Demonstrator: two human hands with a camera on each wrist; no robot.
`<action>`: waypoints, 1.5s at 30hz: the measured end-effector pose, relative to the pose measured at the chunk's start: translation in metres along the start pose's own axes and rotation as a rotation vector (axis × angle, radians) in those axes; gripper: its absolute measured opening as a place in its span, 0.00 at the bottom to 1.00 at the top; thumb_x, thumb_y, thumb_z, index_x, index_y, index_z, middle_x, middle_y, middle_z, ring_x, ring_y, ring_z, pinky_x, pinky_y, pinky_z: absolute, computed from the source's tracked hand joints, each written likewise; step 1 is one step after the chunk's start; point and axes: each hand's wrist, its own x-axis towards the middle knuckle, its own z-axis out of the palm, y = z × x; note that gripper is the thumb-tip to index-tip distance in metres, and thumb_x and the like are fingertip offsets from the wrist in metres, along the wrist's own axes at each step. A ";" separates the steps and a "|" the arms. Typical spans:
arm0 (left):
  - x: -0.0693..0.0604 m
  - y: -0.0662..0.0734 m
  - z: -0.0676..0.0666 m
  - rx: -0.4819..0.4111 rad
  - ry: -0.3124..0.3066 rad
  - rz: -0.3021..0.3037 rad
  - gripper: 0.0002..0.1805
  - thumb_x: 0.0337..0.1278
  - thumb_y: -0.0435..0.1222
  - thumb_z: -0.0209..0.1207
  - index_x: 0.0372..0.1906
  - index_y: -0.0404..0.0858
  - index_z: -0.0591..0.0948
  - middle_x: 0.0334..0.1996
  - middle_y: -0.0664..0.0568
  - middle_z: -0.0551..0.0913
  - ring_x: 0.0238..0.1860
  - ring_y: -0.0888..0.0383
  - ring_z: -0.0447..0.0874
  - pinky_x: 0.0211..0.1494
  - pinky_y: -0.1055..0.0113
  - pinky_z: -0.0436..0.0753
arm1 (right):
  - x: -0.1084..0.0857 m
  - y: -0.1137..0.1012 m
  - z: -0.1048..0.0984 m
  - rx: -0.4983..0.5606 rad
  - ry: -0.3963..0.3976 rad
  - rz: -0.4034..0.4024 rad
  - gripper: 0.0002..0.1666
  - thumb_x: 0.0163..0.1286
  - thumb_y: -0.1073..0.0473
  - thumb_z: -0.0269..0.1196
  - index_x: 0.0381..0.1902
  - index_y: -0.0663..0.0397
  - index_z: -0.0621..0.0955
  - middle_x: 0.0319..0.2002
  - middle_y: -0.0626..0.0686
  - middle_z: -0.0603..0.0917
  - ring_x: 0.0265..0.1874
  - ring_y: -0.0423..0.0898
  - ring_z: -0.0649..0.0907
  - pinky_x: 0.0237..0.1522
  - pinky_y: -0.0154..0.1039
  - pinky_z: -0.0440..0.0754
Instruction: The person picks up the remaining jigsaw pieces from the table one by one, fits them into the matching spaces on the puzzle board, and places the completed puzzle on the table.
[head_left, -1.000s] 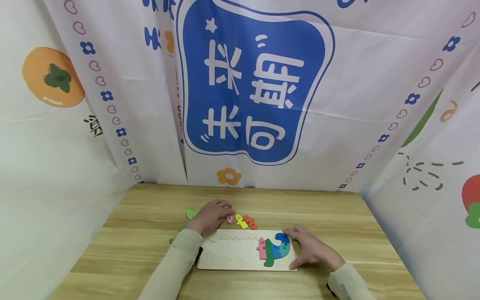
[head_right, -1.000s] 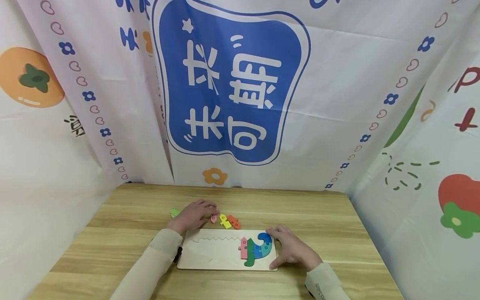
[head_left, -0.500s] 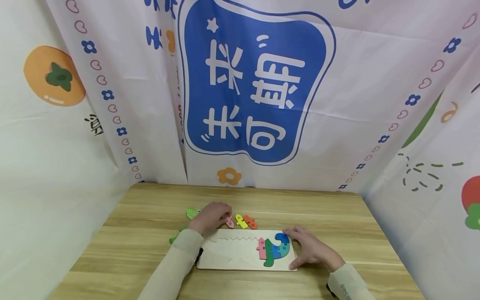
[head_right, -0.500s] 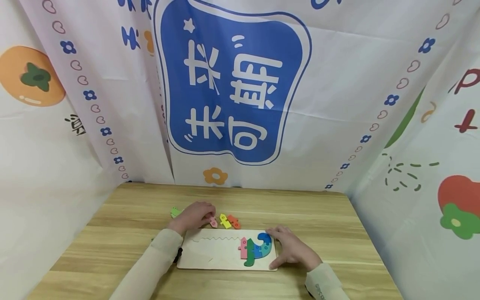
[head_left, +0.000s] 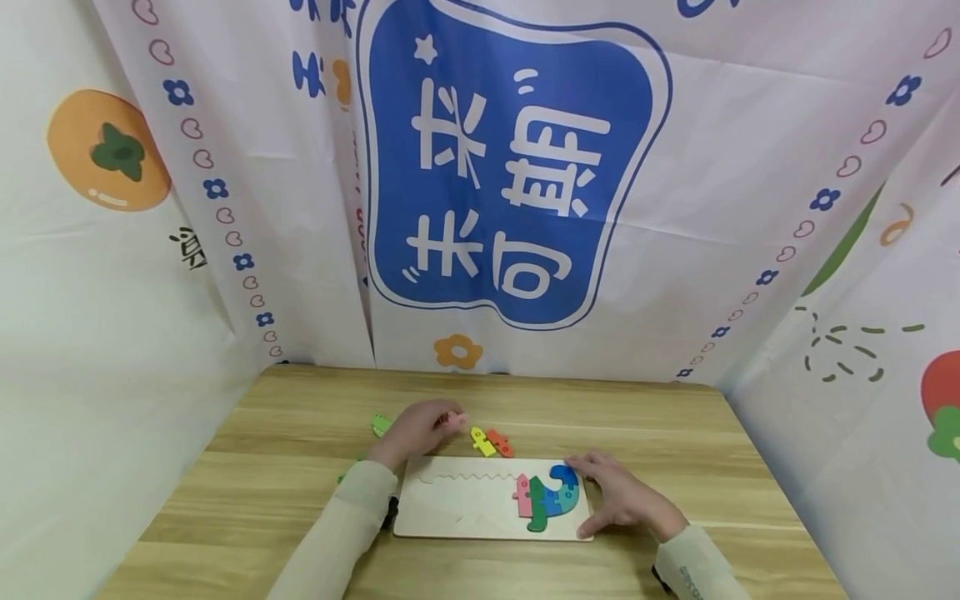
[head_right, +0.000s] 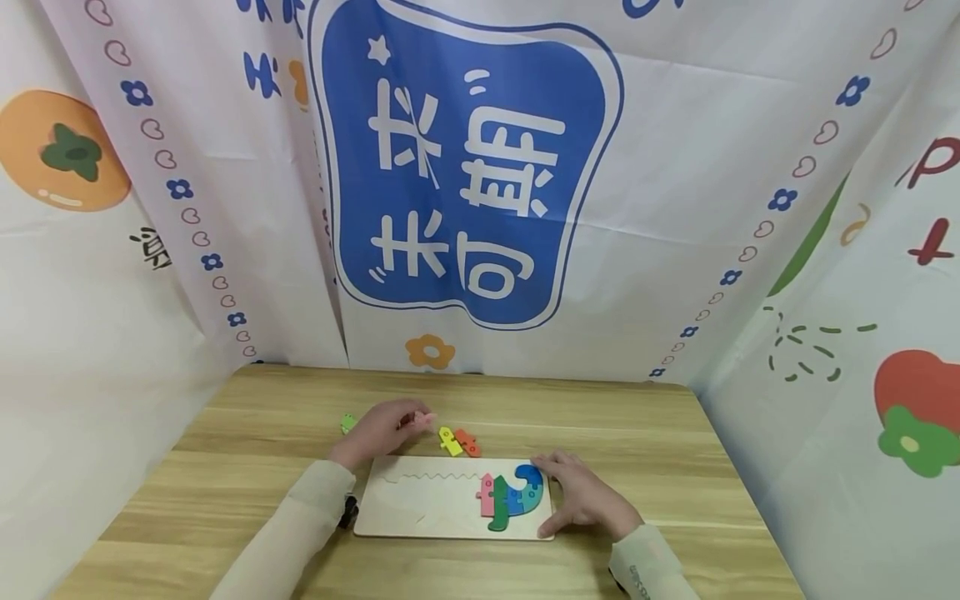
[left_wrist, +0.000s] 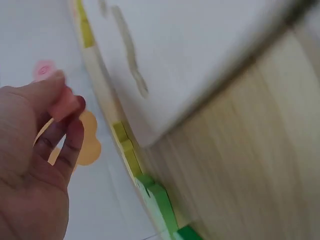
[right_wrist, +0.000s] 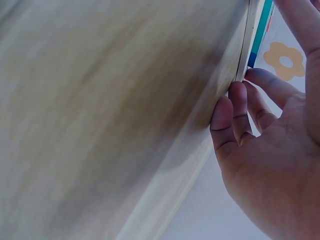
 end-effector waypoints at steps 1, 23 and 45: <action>-0.001 0.001 -0.001 -0.036 0.002 -0.020 0.13 0.72 0.40 0.63 0.57 0.46 0.85 0.36 0.60 0.85 0.35 0.64 0.78 0.43 0.64 0.81 | 0.000 0.000 0.000 0.000 -0.002 -0.002 0.64 0.42 0.45 0.87 0.76 0.51 0.71 0.62 0.53 0.75 0.63 0.58 0.72 0.66 0.70 0.73; -0.015 0.013 -0.013 -0.557 -0.037 -0.122 0.33 0.49 0.29 0.77 0.64 0.42 0.83 0.50 0.46 0.82 0.42 0.50 0.83 0.39 0.68 0.87 | 0.000 0.003 -0.001 -0.007 0.001 -0.002 0.64 0.43 0.43 0.86 0.76 0.50 0.71 0.63 0.52 0.75 0.64 0.57 0.72 0.67 0.69 0.73; -0.033 0.023 -0.012 -0.739 -0.009 -0.156 0.39 0.43 0.31 0.80 0.66 0.44 0.79 0.50 0.42 0.79 0.35 0.55 0.84 0.33 0.72 0.84 | -0.001 0.001 0.000 0.001 -0.003 -0.002 0.64 0.42 0.45 0.87 0.76 0.51 0.71 0.63 0.54 0.75 0.65 0.59 0.71 0.67 0.71 0.72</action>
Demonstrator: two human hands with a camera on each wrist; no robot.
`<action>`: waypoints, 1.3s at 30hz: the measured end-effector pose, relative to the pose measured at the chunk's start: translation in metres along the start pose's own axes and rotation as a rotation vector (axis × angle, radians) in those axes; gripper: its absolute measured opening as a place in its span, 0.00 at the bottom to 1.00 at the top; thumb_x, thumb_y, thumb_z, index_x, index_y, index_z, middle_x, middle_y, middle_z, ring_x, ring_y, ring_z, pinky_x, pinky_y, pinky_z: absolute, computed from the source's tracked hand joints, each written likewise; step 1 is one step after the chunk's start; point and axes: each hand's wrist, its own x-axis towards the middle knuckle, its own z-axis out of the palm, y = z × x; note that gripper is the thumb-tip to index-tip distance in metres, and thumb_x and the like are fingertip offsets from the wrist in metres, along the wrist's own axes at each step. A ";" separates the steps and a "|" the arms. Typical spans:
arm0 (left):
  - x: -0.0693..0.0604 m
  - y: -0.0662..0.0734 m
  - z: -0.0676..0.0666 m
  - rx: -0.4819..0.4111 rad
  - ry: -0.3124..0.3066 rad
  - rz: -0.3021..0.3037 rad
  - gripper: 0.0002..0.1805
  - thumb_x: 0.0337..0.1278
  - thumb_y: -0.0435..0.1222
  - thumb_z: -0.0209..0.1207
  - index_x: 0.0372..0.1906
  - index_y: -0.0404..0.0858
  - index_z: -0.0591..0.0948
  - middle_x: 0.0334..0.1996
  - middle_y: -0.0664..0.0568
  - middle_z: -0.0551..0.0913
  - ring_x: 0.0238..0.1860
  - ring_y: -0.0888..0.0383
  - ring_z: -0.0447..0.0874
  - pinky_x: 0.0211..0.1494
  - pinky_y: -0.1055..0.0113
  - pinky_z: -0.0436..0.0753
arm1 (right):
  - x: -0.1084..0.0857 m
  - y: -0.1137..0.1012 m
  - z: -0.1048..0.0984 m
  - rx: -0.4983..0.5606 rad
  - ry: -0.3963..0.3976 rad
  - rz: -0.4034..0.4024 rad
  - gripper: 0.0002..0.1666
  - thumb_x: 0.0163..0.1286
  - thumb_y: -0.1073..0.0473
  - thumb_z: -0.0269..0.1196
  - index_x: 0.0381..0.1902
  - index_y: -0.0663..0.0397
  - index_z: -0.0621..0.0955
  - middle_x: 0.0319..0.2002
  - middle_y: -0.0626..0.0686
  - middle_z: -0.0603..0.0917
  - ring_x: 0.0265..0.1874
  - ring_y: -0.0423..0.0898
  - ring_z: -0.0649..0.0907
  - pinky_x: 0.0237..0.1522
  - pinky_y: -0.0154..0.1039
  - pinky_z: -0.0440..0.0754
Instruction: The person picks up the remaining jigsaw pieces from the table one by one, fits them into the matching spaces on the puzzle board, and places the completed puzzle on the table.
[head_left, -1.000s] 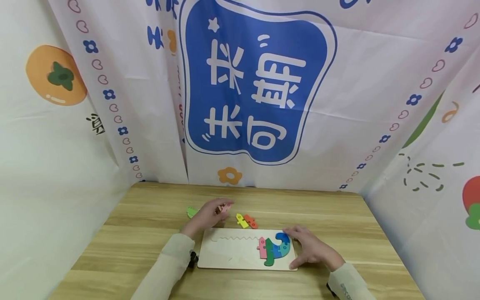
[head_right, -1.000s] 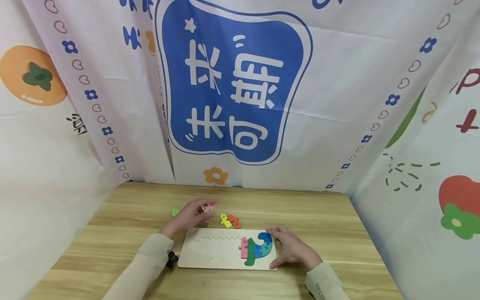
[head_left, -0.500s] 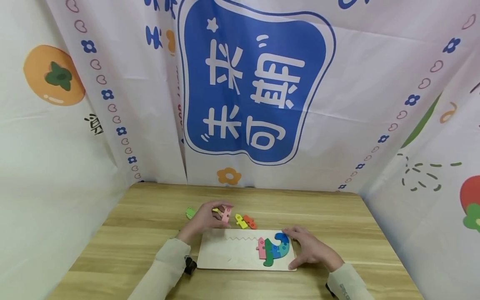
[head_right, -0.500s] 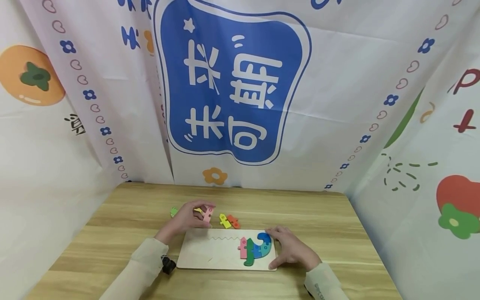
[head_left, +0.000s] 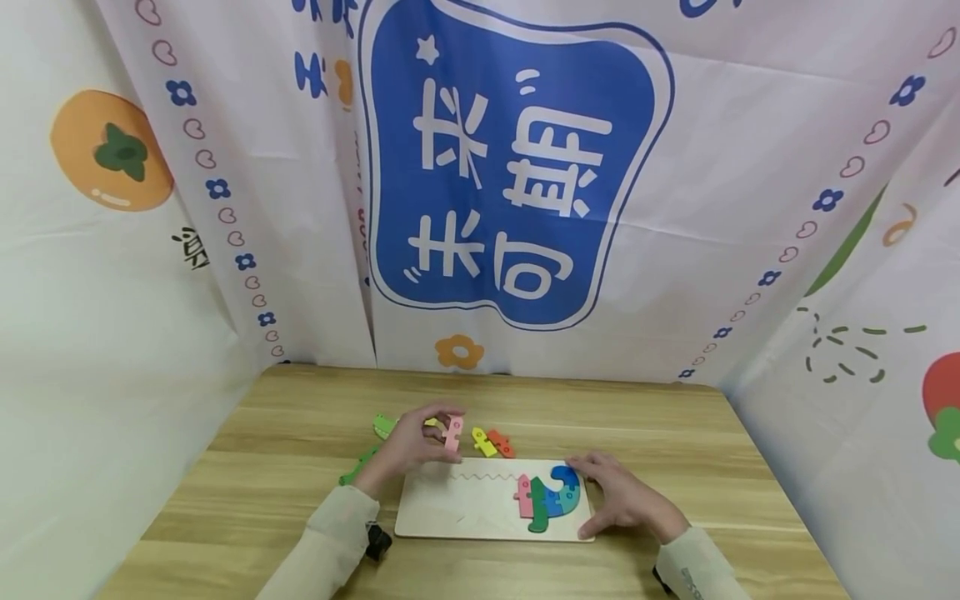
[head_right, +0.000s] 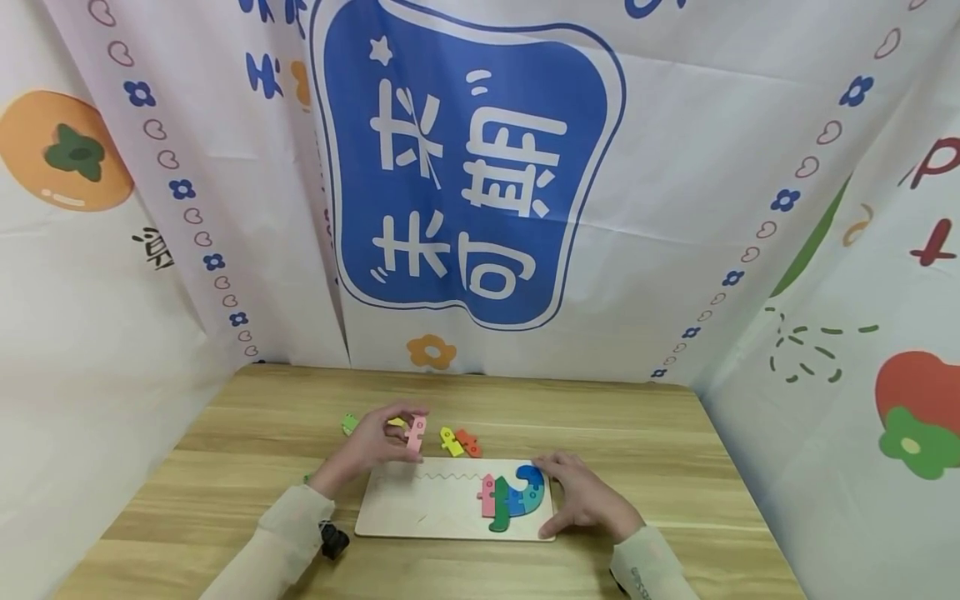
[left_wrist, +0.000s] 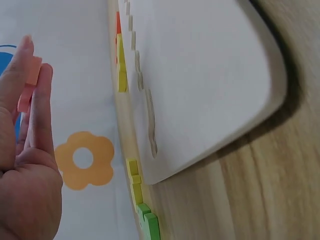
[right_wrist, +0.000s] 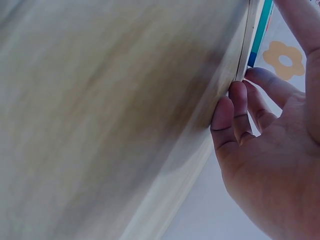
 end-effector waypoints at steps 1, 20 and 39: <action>-0.001 0.000 0.000 0.013 -0.004 -0.001 0.40 0.42 0.31 0.81 0.66 0.44 0.79 0.51 0.43 0.80 0.35 0.55 0.84 0.32 0.72 0.83 | 0.000 0.000 0.000 0.001 0.000 -0.002 0.64 0.42 0.46 0.87 0.76 0.51 0.71 0.63 0.54 0.75 0.65 0.59 0.71 0.67 0.71 0.72; -0.005 -0.002 0.003 0.093 0.014 -0.040 0.35 0.45 0.33 0.80 0.63 0.45 0.81 0.54 0.44 0.80 0.35 0.57 0.90 0.36 0.66 0.88 | 0.002 0.002 0.000 0.012 -0.003 0.004 0.64 0.42 0.44 0.87 0.76 0.48 0.71 0.61 0.52 0.74 0.63 0.56 0.71 0.67 0.70 0.72; -0.008 -0.003 0.003 -0.021 0.011 0.015 0.42 0.47 0.28 0.78 0.71 0.40 0.75 0.59 0.39 0.78 0.40 0.53 0.90 0.42 0.65 0.90 | 0.002 0.003 0.001 0.016 -0.002 -0.006 0.64 0.42 0.44 0.87 0.76 0.49 0.71 0.61 0.52 0.74 0.63 0.56 0.72 0.67 0.70 0.73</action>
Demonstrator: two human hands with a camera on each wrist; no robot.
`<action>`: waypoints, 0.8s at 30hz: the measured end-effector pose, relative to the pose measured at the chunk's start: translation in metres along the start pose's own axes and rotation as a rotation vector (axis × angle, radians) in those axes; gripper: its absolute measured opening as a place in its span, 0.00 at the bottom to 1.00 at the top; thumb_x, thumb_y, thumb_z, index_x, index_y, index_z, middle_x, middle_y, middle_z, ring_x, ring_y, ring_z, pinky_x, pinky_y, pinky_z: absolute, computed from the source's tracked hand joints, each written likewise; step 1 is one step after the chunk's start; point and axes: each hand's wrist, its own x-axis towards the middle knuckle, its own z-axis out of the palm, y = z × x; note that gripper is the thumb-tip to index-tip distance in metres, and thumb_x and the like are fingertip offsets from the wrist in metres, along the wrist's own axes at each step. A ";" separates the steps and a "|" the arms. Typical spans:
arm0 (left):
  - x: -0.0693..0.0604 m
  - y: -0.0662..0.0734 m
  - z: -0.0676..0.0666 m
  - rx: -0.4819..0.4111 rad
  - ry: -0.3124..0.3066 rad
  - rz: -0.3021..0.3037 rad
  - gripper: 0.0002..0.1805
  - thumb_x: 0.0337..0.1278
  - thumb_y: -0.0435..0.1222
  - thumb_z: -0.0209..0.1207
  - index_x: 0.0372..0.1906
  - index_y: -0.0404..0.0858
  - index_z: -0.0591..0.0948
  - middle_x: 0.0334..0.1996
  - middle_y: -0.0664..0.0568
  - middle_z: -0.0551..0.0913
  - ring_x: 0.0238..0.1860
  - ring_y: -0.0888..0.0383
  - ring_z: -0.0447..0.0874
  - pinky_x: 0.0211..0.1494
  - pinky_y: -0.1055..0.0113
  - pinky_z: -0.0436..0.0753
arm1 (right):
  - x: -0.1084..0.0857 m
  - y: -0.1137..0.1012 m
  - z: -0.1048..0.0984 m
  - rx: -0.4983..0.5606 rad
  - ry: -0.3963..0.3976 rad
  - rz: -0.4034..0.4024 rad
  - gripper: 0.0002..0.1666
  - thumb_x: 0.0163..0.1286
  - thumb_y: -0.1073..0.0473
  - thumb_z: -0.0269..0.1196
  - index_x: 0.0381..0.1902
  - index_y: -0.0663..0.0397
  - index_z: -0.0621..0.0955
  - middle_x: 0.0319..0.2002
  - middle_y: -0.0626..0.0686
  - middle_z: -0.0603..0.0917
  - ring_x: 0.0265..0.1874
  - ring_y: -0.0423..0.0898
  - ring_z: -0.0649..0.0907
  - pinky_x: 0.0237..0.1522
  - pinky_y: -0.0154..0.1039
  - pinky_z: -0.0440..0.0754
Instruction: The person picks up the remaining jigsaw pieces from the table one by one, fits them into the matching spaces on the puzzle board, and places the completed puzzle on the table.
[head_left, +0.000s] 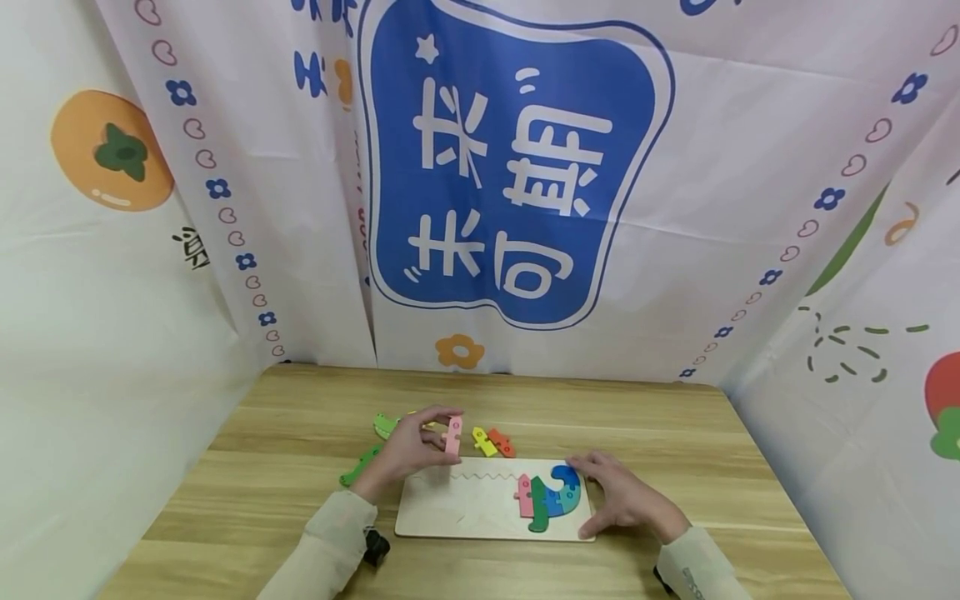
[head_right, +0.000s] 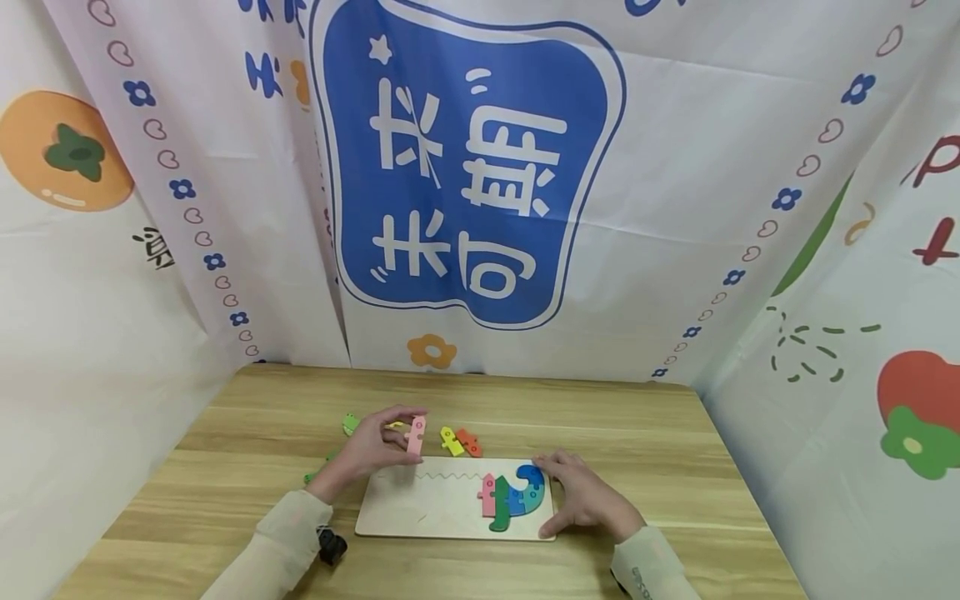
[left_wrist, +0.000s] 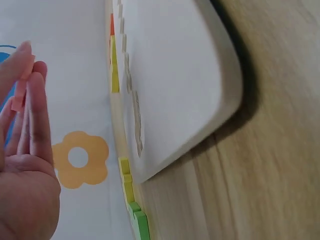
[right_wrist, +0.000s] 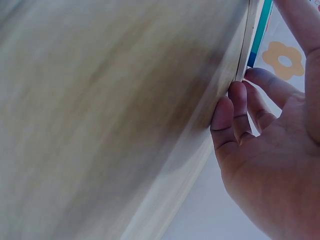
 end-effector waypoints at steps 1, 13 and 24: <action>-0.001 0.000 0.000 -0.004 0.003 0.005 0.42 0.47 0.28 0.78 0.71 0.41 0.75 0.59 0.39 0.78 0.40 0.54 0.90 0.42 0.65 0.90 | 0.000 0.000 0.000 0.000 0.001 0.000 0.64 0.42 0.44 0.87 0.76 0.49 0.71 0.61 0.52 0.74 0.63 0.56 0.72 0.67 0.70 0.73; -0.005 0.001 0.002 -0.008 -0.014 0.108 0.40 0.44 0.32 0.80 0.67 0.46 0.79 0.60 0.41 0.80 0.39 0.56 0.90 0.42 0.63 0.91 | 0.001 0.001 0.001 0.009 -0.004 0.010 0.65 0.41 0.44 0.87 0.77 0.49 0.70 0.63 0.53 0.74 0.64 0.57 0.71 0.67 0.71 0.72; -0.007 0.005 0.009 0.079 -0.024 0.107 0.42 0.41 0.34 0.82 0.67 0.43 0.78 0.62 0.48 0.76 0.42 0.56 0.85 0.43 0.64 0.90 | 0.000 0.000 0.001 0.006 -0.004 0.021 0.65 0.42 0.44 0.87 0.77 0.48 0.71 0.63 0.53 0.74 0.65 0.57 0.71 0.67 0.71 0.72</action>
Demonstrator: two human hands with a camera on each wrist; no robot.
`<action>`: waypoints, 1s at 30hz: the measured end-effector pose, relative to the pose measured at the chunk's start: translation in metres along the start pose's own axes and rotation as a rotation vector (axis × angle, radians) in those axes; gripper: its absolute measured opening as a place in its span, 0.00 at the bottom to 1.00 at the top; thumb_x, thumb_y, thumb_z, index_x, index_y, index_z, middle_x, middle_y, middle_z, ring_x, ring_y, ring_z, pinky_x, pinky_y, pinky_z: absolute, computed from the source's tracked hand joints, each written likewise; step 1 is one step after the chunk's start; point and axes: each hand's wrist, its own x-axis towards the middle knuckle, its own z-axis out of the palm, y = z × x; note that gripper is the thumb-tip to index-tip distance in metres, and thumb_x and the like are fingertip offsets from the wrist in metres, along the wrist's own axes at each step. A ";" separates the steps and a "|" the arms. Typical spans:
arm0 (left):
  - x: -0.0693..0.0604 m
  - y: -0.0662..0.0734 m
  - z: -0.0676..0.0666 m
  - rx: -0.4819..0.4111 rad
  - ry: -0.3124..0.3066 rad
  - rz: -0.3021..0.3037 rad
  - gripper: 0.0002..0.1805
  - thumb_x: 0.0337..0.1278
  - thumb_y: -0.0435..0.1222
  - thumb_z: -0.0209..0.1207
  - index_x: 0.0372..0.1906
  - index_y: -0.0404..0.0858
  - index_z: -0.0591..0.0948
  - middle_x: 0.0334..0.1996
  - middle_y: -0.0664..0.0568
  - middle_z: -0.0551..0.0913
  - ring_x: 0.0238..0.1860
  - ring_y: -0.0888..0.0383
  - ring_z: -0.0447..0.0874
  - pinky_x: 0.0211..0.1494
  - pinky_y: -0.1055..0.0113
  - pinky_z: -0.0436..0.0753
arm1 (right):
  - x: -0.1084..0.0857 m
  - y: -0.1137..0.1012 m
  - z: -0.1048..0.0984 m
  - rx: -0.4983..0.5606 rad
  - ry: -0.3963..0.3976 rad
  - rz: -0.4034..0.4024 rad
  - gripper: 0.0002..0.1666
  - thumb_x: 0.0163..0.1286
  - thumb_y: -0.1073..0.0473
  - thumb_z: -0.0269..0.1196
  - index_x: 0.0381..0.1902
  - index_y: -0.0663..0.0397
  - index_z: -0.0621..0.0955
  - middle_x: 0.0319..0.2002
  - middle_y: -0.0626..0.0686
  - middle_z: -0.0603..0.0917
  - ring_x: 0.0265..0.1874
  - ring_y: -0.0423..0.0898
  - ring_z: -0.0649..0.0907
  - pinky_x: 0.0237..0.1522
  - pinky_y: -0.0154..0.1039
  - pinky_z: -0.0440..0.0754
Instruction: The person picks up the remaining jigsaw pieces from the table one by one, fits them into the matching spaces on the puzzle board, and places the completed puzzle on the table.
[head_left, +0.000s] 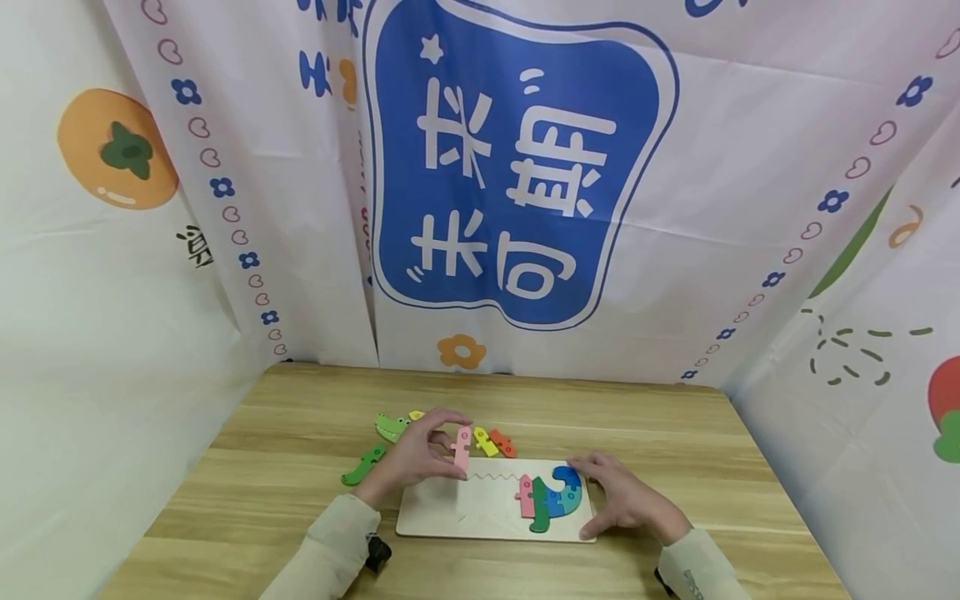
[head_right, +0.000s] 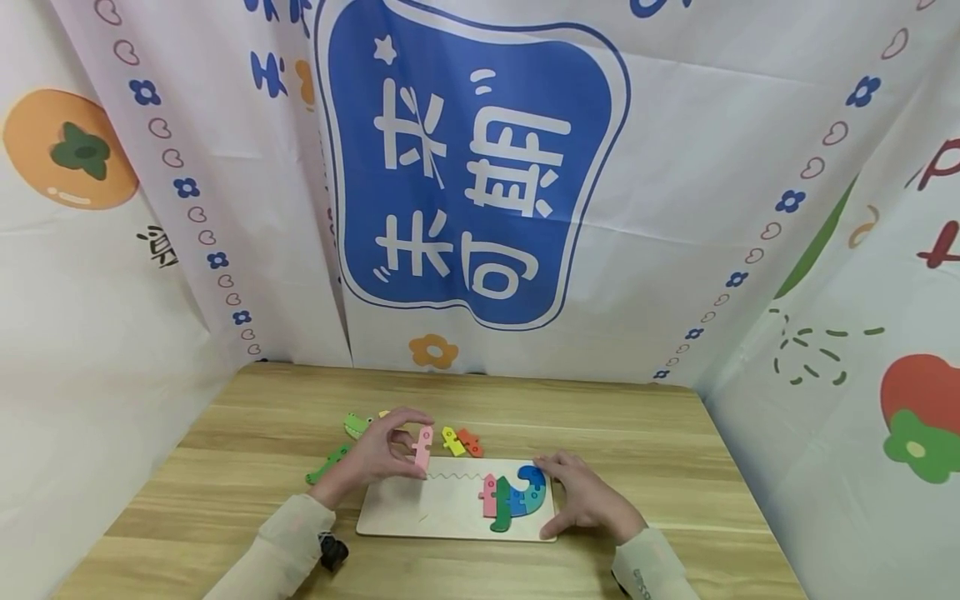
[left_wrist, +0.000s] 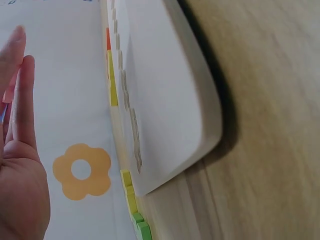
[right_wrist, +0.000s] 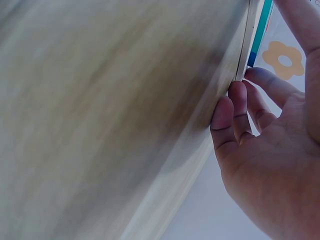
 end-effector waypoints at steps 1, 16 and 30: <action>0.000 0.000 0.001 0.000 -0.003 -0.006 0.42 0.41 0.34 0.82 0.67 0.44 0.78 0.62 0.49 0.76 0.42 0.55 0.84 0.43 0.64 0.90 | 0.000 0.000 0.000 -0.001 0.000 -0.001 0.65 0.42 0.44 0.87 0.77 0.48 0.71 0.63 0.53 0.74 0.65 0.57 0.71 0.67 0.71 0.72; 0.000 0.006 0.011 0.198 0.005 0.001 0.36 0.52 0.52 0.77 0.67 0.51 0.79 0.53 0.56 0.83 0.48 0.59 0.86 0.50 0.67 0.89 | -0.001 0.000 0.000 -0.001 0.001 0.008 0.64 0.42 0.44 0.87 0.77 0.48 0.71 0.66 0.54 0.73 0.66 0.59 0.71 0.67 0.72 0.71; 0.004 0.015 0.035 0.472 -0.006 -0.002 0.35 0.50 0.53 0.77 0.64 0.47 0.81 0.53 0.61 0.79 0.50 0.59 0.80 0.52 0.59 0.86 | 0.000 0.001 0.000 -0.007 0.001 -0.010 0.64 0.43 0.43 0.86 0.77 0.49 0.71 0.64 0.53 0.74 0.65 0.56 0.72 0.68 0.70 0.72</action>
